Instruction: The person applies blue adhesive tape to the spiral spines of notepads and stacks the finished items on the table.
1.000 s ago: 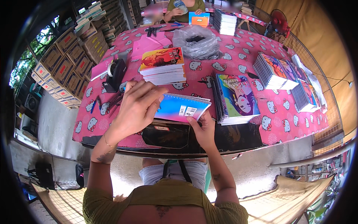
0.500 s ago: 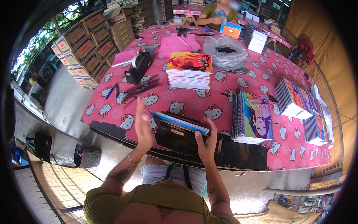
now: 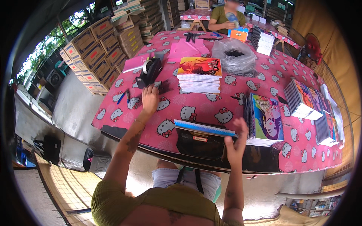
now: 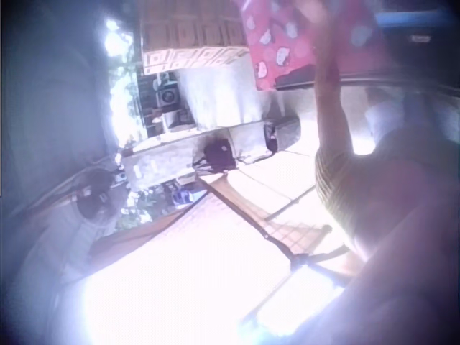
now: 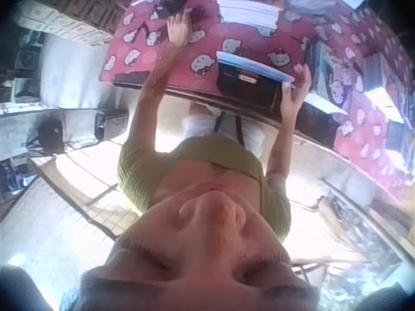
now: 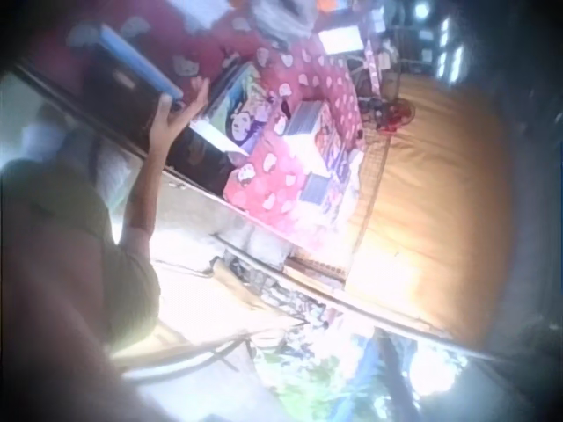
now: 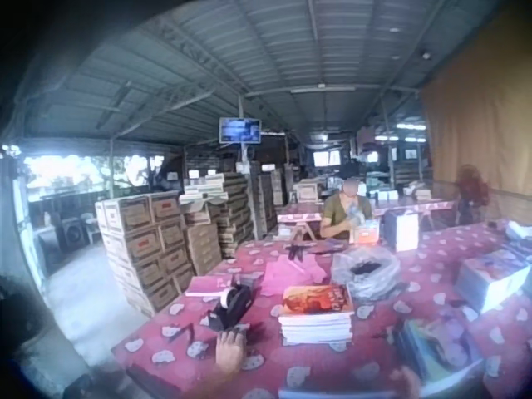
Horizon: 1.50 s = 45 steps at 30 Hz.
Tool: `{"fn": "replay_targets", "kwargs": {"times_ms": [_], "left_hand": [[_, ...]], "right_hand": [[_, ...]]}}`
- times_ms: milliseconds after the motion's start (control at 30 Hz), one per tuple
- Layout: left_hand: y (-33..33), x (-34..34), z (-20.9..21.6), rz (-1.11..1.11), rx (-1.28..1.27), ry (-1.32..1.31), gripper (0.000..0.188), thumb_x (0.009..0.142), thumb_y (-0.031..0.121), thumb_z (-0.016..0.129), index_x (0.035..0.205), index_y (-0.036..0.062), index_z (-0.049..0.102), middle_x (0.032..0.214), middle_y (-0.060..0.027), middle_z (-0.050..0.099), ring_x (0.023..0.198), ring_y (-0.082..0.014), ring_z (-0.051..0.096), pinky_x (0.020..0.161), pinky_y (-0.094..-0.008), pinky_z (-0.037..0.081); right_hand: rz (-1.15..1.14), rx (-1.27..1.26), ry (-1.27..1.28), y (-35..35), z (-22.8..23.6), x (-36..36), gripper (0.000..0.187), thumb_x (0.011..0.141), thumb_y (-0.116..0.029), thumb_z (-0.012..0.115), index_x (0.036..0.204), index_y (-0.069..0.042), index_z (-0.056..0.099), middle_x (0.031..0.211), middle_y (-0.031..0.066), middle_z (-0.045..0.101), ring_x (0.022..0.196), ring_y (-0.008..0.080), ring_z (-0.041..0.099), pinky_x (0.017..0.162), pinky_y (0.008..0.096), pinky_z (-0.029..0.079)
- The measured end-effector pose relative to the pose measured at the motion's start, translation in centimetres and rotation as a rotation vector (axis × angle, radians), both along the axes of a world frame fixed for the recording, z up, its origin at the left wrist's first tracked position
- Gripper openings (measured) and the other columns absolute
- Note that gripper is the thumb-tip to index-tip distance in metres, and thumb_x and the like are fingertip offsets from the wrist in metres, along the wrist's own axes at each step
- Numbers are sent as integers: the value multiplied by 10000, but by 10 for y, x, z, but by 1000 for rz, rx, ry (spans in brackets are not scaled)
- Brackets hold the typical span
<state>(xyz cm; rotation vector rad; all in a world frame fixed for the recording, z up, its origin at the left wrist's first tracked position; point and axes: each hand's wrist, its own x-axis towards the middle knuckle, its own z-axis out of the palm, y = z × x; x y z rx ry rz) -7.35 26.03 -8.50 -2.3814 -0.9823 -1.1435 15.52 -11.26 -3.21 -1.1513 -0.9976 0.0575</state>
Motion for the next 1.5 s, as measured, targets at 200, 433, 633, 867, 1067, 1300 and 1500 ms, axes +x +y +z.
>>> {"fn": "replay_targets", "kwargs": {"times_ms": [200,433,633,867,1067,1300,1500], "left_hand": [[-109,13,82,-339,-168,-236,265,910,4,642,1174,5,661,869,-135,624,723,-283,623,656,-381,510],[-197,-24,96,-596,-807,-429,167,904,69,732,1047,-16,741,797,-84,661,691,-125,594,632,-272,477],[-209,-20,95,-537,-752,-365,169,903,44,725,1054,-31,741,829,-92,666,706,-134,630,638,-272,502],[-216,-16,86,-467,-685,-407,166,891,78,748,1036,-3,744,843,-103,668,695,-172,667,590,-282,539],[-201,-17,98,-483,-645,-269,221,890,65,749,1095,-9,714,842,-107,646,701,-174,663,621,-270,524],[-170,-21,114,-706,-772,96,307,906,120,734,1180,1,665,944,-146,682,772,-246,686,664,-343,535],[-166,-14,128,-733,-877,154,219,932,93,697,1124,-7,667,924,-138,698,759,-268,698,634,-368,531]], "right_hand": [[-120,-300,-796,16,84,-58,348,854,-231,753,1160,-74,703,1219,120,621,1093,290,594,936,437,444],[-51,-332,-819,80,52,-68,111,896,-195,696,916,-86,686,751,73,683,713,276,671,709,386,510],[-35,-343,-794,83,51,-68,88,899,-176,690,907,-89,678,770,71,682,739,269,670,711,392,503],[-42,-362,-793,83,52,-67,91,896,-177,692,903,-88,677,774,65,681,736,271,665,709,393,499],[35,-371,-794,79,56,-65,89,878,-173,701,909,-92,682,787,67,677,764,276,667,719,394,508],[167,-430,-727,76,61,-61,154,839,-118,725,975,-70,671,940,94,661,816,308,669,733,426,547],[249,-449,-631,76,62,-52,147,847,-118,724,949,-34,658,976,104,648,826,341,660,727,447,543]]}}
